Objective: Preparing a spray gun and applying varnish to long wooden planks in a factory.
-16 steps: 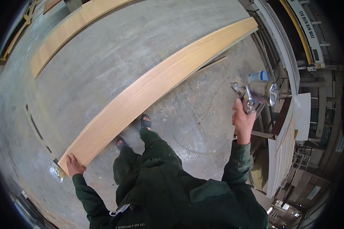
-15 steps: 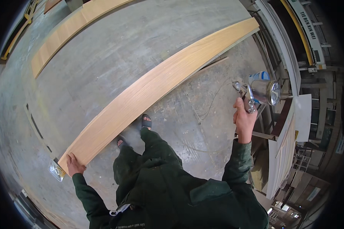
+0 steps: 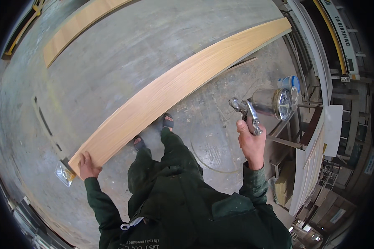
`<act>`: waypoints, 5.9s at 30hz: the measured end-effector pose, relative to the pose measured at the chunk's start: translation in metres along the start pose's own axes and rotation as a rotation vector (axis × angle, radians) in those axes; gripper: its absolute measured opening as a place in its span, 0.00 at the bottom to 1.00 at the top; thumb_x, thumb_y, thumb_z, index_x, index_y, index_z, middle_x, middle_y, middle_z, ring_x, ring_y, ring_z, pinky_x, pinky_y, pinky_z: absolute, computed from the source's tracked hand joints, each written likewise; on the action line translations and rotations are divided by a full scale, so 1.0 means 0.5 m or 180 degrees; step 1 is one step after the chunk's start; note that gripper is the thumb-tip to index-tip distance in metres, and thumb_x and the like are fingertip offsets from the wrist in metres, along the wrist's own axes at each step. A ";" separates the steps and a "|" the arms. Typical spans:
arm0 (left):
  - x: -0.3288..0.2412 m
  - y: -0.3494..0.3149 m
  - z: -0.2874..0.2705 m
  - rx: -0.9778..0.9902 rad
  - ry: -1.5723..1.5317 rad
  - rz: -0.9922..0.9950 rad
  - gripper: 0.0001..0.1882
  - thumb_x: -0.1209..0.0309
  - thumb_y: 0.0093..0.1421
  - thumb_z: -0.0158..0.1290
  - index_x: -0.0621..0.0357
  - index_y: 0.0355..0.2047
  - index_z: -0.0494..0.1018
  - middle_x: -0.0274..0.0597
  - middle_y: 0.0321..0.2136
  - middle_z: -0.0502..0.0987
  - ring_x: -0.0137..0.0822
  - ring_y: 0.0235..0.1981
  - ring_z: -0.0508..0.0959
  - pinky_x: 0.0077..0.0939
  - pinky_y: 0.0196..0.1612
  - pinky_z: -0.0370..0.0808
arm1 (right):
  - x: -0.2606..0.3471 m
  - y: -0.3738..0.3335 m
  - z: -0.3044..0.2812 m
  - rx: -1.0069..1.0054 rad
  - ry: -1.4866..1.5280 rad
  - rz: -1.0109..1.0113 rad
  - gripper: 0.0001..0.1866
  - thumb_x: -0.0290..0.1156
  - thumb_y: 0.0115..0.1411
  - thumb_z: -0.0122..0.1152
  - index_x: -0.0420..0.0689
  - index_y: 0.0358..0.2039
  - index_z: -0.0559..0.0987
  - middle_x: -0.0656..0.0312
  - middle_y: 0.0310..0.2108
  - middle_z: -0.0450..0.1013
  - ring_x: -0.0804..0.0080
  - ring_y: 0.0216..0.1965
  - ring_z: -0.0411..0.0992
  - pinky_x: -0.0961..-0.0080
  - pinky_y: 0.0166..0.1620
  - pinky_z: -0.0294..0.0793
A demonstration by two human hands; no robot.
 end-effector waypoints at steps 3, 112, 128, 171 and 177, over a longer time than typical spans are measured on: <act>0.002 -0.014 -0.014 -0.0162 -0.0029 0.0311 0.59 0.64 0.35 0.76 0.45 0.72 0.64 0.49 0.74 0.60 0.61 0.65 0.68 0.45 0.66 0.73 | 0.003 -0.088 0.075 0.0176 -0.0029 -0.0091 0.22 0.39 0.66 0.73 0.40 0.28 0.71 0.71 0.25 0.62 0.82 0.29 0.57 0.77 0.31 0.61; 0.075 -0.030 -0.004 -0.0183 0.0324 0.0408 0.46 0.60 0.41 0.74 0.43 0.64 0.72 0.45 0.71 0.67 0.58 0.57 0.76 0.43 0.57 0.80 | -0.048 -0.367 0.089 0.0059 0.0126 0.0419 0.19 0.38 0.64 0.75 0.38 0.33 0.75 0.71 0.26 0.64 0.81 0.30 0.59 0.78 0.32 0.64; 0.076 -0.028 0.001 -0.0168 0.0328 0.0335 0.46 0.61 0.43 0.73 0.42 0.66 0.71 0.44 0.72 0.67 0.57 0.58 0.76 0.42 0.59 0.80 | -0.097 -0.298 -0.014 -0.0374 0.0087 0.0444 0.23 0.35 0.66 0.72 0.42 0.24 0.66 0.71 0.23 0.60 0.79 0.28 0.56 0.73 0.30 0.59; 0.869 -0.149 0.415 0.0467 -0.1753 -0.0326 0.33 0.51 0.54 0.70 0.60 0.54 0.82 0.58 0.49 0.84 0.50 0.55 0.83 0.39 0.60 0.77 | 0.120 -0.802 0.683 0.1752 0.0259 0.0052 0.21 0.28 0.64 0.73 0.35 0.56 0.80 0.72 0.32 0.69 0.84 0.34 0.64 0.82 0.40 0.69; 0.841 -0.187 0.526 0.1008 -0.2719 -0.0571 0.33 0.57 0.55 0.73 0.70 0.53 0.78 0.49 0.42 0.84 0.51 0.50 0.84 0.40 0.55 0.79 | 0.130 -0.835 0.737 0.2388 0.0368 0.0053 0.23 0.28 0.64 0.73 0.36 0.58 0.79 0.70 0.32 0.72 0.84 0.36 0.67 0.81 0.41 0.71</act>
Point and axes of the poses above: each hand's wrist, its own y-axis towards the middle knuckle, its own z-axis out of the palm, x = y × z, the point moved 8 cm from there along y, towards the middle knuckle
